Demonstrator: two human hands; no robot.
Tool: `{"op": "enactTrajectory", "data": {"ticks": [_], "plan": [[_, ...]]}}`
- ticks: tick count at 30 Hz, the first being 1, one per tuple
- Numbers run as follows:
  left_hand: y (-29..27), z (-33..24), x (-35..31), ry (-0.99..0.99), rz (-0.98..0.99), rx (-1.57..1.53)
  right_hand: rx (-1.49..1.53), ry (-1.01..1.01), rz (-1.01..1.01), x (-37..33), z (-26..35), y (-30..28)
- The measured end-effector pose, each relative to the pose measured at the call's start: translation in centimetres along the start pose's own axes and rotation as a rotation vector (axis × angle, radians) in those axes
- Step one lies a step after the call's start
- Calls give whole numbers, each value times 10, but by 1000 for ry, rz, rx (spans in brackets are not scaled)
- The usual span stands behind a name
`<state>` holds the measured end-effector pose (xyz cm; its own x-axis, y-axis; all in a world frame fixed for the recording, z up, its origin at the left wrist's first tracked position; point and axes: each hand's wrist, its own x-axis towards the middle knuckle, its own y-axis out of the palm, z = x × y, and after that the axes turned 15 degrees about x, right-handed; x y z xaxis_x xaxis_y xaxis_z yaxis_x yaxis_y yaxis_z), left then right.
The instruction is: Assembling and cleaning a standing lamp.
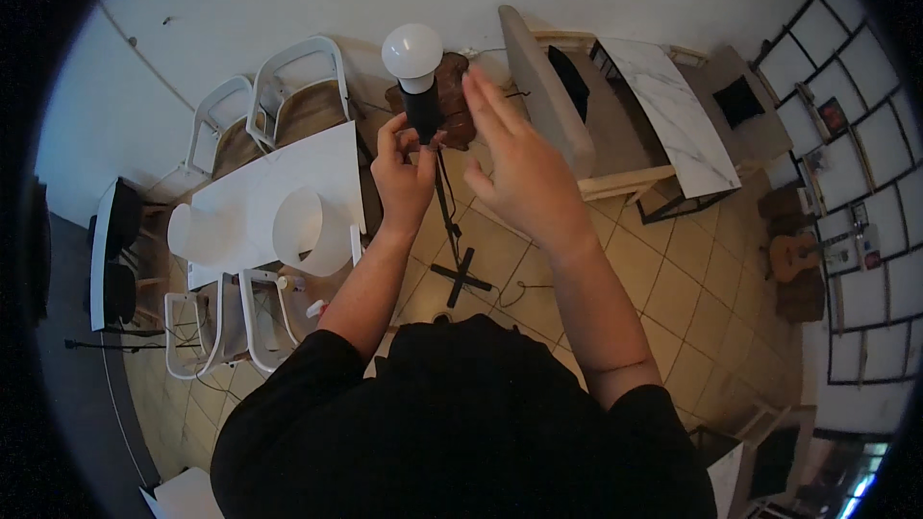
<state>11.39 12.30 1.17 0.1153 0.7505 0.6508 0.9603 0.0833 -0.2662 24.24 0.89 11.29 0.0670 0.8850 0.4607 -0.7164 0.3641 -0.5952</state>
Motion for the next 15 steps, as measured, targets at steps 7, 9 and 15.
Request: {"op": "enactTrajectory", "data": {"ticks": [7, 9, 15], "plan": [[-7, 0, -4, 6, -28, -38, -181, 95, 53, 10, -9, 20], [-9, 1, -6, 2, -28, -2, -92, -44, -131, 9, -11, 19], [-10, 3, -6, -4, -39, 19, -28, 104, -31, 7, -12, 24]]}}
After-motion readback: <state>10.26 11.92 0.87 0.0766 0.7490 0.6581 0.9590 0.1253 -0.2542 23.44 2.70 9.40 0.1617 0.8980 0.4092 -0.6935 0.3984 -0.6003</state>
